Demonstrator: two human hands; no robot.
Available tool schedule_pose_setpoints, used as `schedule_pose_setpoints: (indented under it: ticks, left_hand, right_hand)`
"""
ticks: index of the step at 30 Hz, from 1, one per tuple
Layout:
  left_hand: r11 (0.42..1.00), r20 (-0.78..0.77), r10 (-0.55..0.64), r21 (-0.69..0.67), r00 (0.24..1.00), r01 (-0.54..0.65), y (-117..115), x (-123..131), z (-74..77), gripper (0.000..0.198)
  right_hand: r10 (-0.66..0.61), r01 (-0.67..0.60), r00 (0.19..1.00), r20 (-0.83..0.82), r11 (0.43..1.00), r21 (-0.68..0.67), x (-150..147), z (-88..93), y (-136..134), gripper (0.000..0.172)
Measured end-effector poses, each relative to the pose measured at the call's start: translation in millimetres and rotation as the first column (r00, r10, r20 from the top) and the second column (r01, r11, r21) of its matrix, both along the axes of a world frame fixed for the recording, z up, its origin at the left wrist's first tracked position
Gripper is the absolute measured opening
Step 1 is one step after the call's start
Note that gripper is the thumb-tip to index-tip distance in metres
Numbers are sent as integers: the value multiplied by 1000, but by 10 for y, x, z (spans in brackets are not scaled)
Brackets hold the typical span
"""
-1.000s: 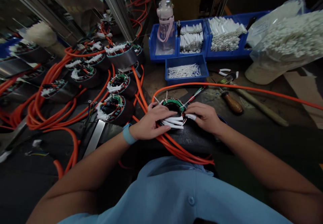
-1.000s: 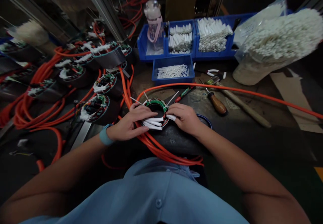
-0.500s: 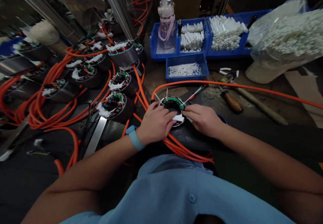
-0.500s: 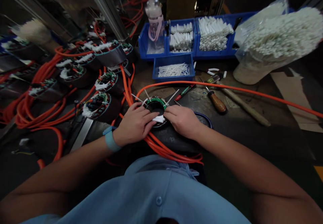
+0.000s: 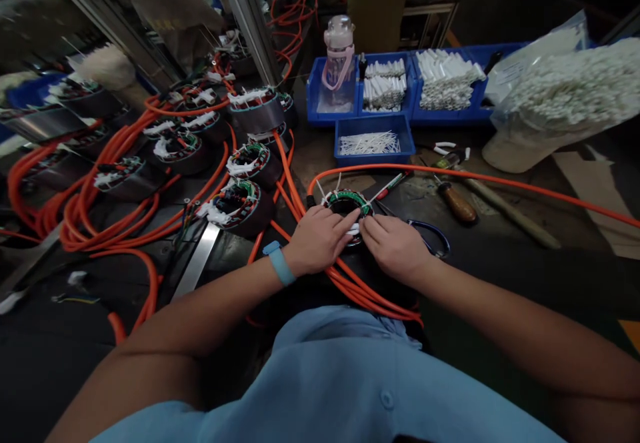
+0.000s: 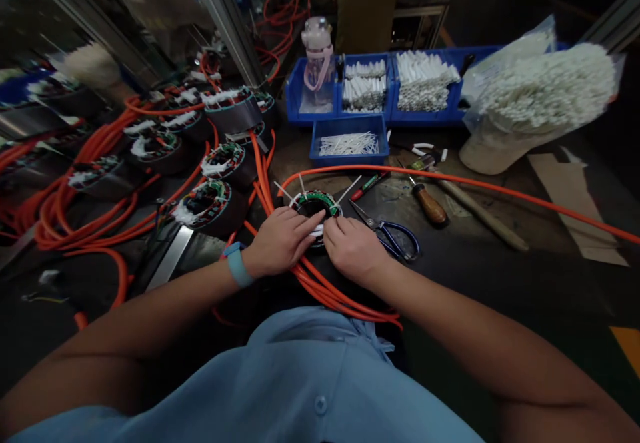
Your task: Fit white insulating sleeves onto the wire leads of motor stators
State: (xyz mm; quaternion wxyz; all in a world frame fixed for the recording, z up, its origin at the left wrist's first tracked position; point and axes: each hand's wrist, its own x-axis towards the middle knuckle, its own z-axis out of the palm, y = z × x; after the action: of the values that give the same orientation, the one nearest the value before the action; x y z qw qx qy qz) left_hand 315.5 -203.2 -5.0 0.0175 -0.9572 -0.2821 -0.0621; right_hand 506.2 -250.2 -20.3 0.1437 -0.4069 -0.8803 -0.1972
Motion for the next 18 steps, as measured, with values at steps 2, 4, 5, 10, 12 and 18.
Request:
schedule_pose_setpoints:
  ticks: [2, 4, 5, 10, 12, 18]
  left_hand:
    - [998, -15, 54, 24, 998, -54, -51, 37, 20, 44]
    - [995, -13, 91, 28, 996, -91, -101, 65, 38, 43]
    - [995, -2, 98, 17, 995, -98, -120, 73, 43, 43]
    - [992, 100, 125, -34, 987, -122, -148, 85, 13, 38]
    - [990, 138, 143, -35, 980, -139, -148, 94, -5, 36]
    - [990, 199, 143, -45, 969, -137, -150, 111, -22, 34]
  right_hand:
    - [6, -6, 1000, 15, 1000, 7, -5, 27, -10, 25]
    - [16, -16, 1000, 20, 1000, 3, -14, 53, -14, 24]
    - [23, -23, 1000, 19, 1000, -7, -22, 63, -13, 23]
    - [85, -95, 993, -82, 988, -125, 22, 49, 49, 20]
    - [104, -163, 963, -249, 960, -228, 219, 50, 163, 19]
    - [-535, 678, 518, -667, 732, -60, 1655, 350, 950, 25]
